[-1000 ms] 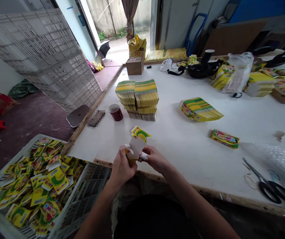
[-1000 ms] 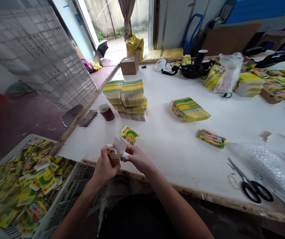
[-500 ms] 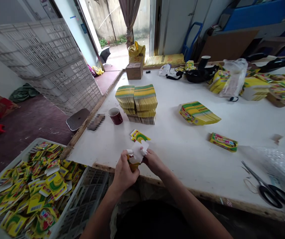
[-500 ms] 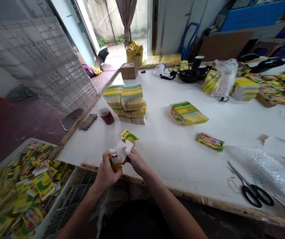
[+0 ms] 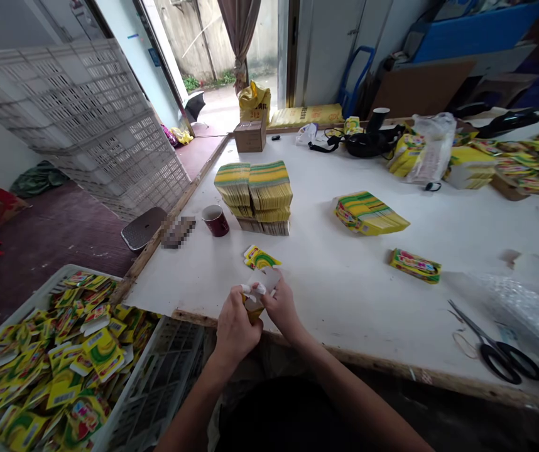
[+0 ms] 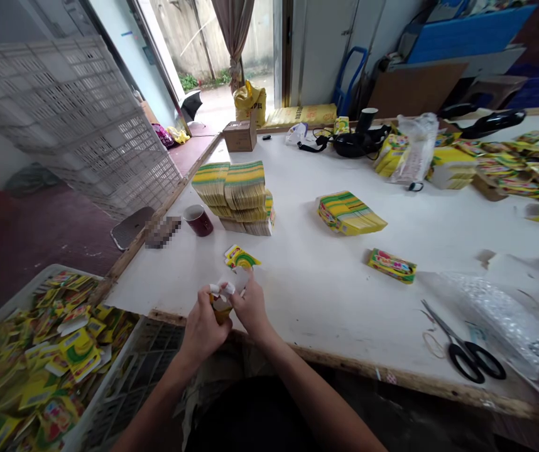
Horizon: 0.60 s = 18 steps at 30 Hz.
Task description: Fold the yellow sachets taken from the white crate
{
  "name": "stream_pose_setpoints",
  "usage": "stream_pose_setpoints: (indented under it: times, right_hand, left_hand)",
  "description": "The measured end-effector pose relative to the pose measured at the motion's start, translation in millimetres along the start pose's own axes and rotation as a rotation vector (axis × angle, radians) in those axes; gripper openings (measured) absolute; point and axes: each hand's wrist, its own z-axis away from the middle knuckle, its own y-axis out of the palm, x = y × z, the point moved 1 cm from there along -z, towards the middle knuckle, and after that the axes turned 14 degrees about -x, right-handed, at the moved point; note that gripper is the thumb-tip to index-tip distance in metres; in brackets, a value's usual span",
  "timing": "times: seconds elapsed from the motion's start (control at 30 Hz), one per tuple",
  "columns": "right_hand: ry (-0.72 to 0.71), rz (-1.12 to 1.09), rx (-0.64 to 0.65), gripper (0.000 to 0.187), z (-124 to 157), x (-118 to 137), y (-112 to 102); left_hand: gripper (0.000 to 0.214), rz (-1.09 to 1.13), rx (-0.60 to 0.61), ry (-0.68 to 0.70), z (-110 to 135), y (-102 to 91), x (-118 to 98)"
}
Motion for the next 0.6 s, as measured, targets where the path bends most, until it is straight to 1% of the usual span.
stream_pose_setpoints:
  times: [0.1, 0.13, 0.17, 0.23, 0.3, 0.37, 0.43, 0.47, 0.5, 0.57, 0.6]
  right_hand:
    - [0.234, -0.236, 0.219, 0.041, 3.8, -6.8, 2.5]
    - [0.278, -0.274, 0.273, 0.041, 5.5, -7.7, 3.1]
    - [0.279, -0.268, 0.308, 0.04, 7.0, -7.6, 3.3]
    - [0.206, -0.159, 0.345, 0.038, 8.8, -4.9, 1.9]
    - [0.109, -0.038, 0.432, 0.045, 10.3, 0.4, -0.4]
    - [-0.016, 0.057, 0.534, 0.055, 12.0, 6.1, -2.4]
    - [-0.191, 0.119, 0.591, 0.061, 13.1, 9.7, -3.3]
    - [-0.264, 0.133, 0.593, 0.061, 12.9, 9.8, -3.5]
    - [-0.297, 0.13, 0.571, 0.06, 11.9, 8.7, -3.8]
    - [-0.249, 0.109, 0.471, 0.056, 7.7, 3.5, -5.6]
    - [-0.216, 0.106, 0.414, 0.052, 5.1, 0.5, -7.3]
  left_hand:
    - [0.059, 0.025, 0.118, -0.034, -3.9, -2.3, 3.1]
    - [0.061, 0.029, 0.167, -0.039, -5.3, -2.8, 4.0]
    - [0.064, 0.036, 0.213, -0.045, -6.7, -3.1, 5.1]
    - [0.071, 0.066, 0.276, -0.069, -9.5, -2.6, 8.0]
    - [0.071, 0.138, 0.305, -0.096, -12.0, -0.5, 11.9]
    - [0.058, 0.176, 0.328, -0.051, -13.6, 3.3, 15.9]
    - [0.049, 0.21, 0.315, 0.016, -13.5, 7.4, 19.5]
    - [0.05, 0.217, 0.275, 0.03, -12.6, 8.7, 21.3]
    - [0.054, 0.206, 0.216, 0.025, -11.2, 9.1, 23.1]
    - [0.066, 0.126, 0.098, -0.006, -7.3, 6.6, 26.9]
    - [0.066, 0.067, 0.076, -0.013, -5.3, 3.8, 28.7]
